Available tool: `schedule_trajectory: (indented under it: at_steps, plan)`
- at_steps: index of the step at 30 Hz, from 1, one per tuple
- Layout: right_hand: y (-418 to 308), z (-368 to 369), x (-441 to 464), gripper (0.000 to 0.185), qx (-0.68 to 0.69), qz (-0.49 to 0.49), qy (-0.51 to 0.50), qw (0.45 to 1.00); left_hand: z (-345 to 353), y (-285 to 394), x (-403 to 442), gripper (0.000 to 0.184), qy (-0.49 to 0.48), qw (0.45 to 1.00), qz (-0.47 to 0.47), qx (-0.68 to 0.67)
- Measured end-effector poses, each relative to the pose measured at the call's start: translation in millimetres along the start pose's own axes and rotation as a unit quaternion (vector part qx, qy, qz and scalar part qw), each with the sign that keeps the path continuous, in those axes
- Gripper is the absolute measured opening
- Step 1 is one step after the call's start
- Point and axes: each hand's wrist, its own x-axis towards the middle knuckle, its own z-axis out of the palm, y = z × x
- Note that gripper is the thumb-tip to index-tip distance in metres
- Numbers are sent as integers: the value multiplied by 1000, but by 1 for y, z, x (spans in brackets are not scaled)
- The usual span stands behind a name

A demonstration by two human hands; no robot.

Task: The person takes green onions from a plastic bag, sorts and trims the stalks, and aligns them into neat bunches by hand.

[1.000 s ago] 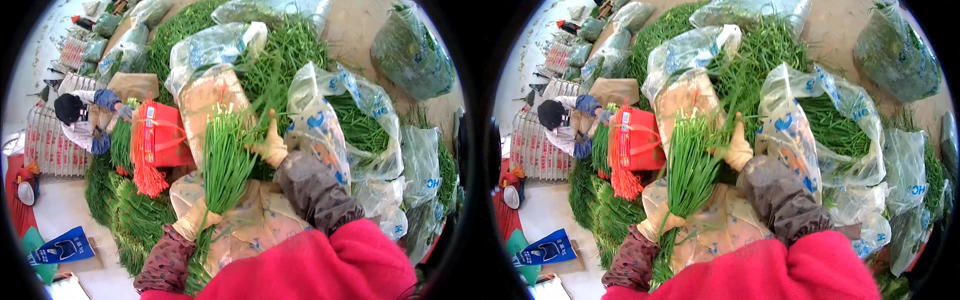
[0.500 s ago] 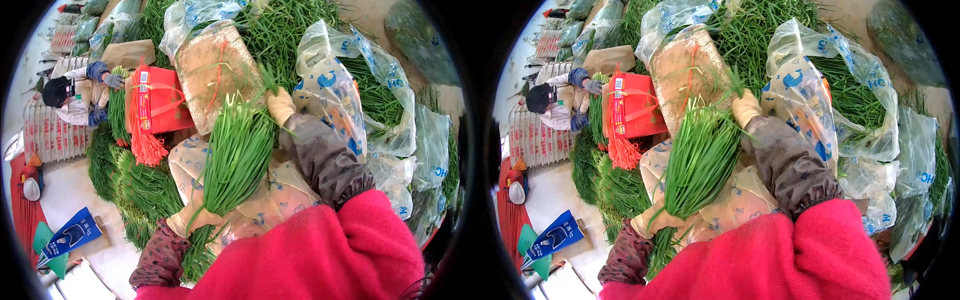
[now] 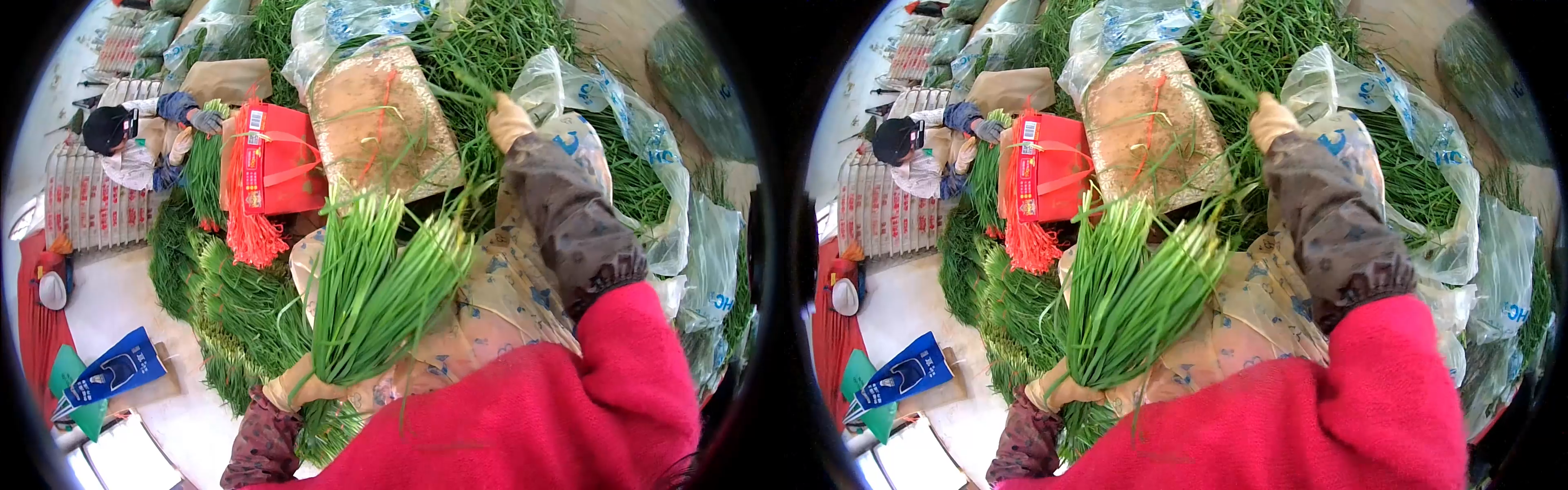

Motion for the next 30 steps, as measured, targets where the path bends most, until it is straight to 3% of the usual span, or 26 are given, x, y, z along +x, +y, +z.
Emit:
schedule_trajectory:
  at_steps: [1,3,4,6,8,9,10,11,12,13,14,15,16,18,19,20,21,23,24,26,28,30]
  plan:
    - [-6,-22,-1,24,34,11,12,999,-1,-8,-6,49,1,999,5,52]
    - [5,-22,23,44,-163,-126,-94,974,-2,-14,-13,46,-7,990,27,135]
    - [-40,-62,-2,53,-209,-62,-162,963,-3,-16,-15,46,-7,991,25,132]
    - [-71,-96,-23,43,-360,-194,-216,887,-4,-18,-14,45,-30,989,40,136]
    - [-110,-94,-44,29,-306,-227,-223,897,-7,-20,-8,45,-27,991,51,124]
    - [-139,-99,-73,28,-258,-312,-211,890,-9,-20,-3,46,-28,983,78,167]
    - [-169,-108,-105,34,-194,-424,-233,853,-13,-21,3,47,-31,972,104,210]
    - [-183,-98,-133,44,42,-569,-229,789,-18,-37,10,53,-42,951,63,298]
    - [-203,-105,-165,50,131,-645,-285,697,-18,-32,11,53,-46,949,65,304]
    - [-218,-100,-192,54,162,-708,-314,612,-15,-22,10,57,13,968,69,242]
    - [-228,-103,-213,62,72,-717,-375,582,-12,-12,9,60,72,979,72,177]
    - [-223,-110,-224,67,62,-728,-344,590,-12,3,7,62,48,950,71,302]
    - [-216,-106,-223,70,38,-718,-356,597,-13,17,5,63,26,904,77,421]
    - [-208,-100,-211,77,-59,-653,-435,617,-21,-17,4,57,19,973,-69,219]
    - [-206,-98,-199,81,-139,-593,-487,626,-15,-21,3,54,37,980,-18,194]
    - [-184,-80,-187,82,-144,-546,-525,637,-16,-44,3,54,37,981,-17,192]
    - [-162,-61,-175,84,-148,-496,-558,648,-19,-82,8,53,36,994,-17,106]
    - [-124,-47,-161,86,-150,-415,-593,674,-8,-57,4,52,39,973,6,228]
    - [-111,-51,-160,87,-146,-384,-598,689,-3,-61,8,52,36,973,7,228]
    - [-84,-41,-158,89,0,-356,-597,719,6,-69,12,47,93,989,15,116]
    - [-97,-65,-161,76,-19,-225,-572,789,11,-65,15,39,95,994,-2,-56]
    - [-105,-66,-159,60,-2,-251,-488,836,3,-85,22,38,88,972,25,216]
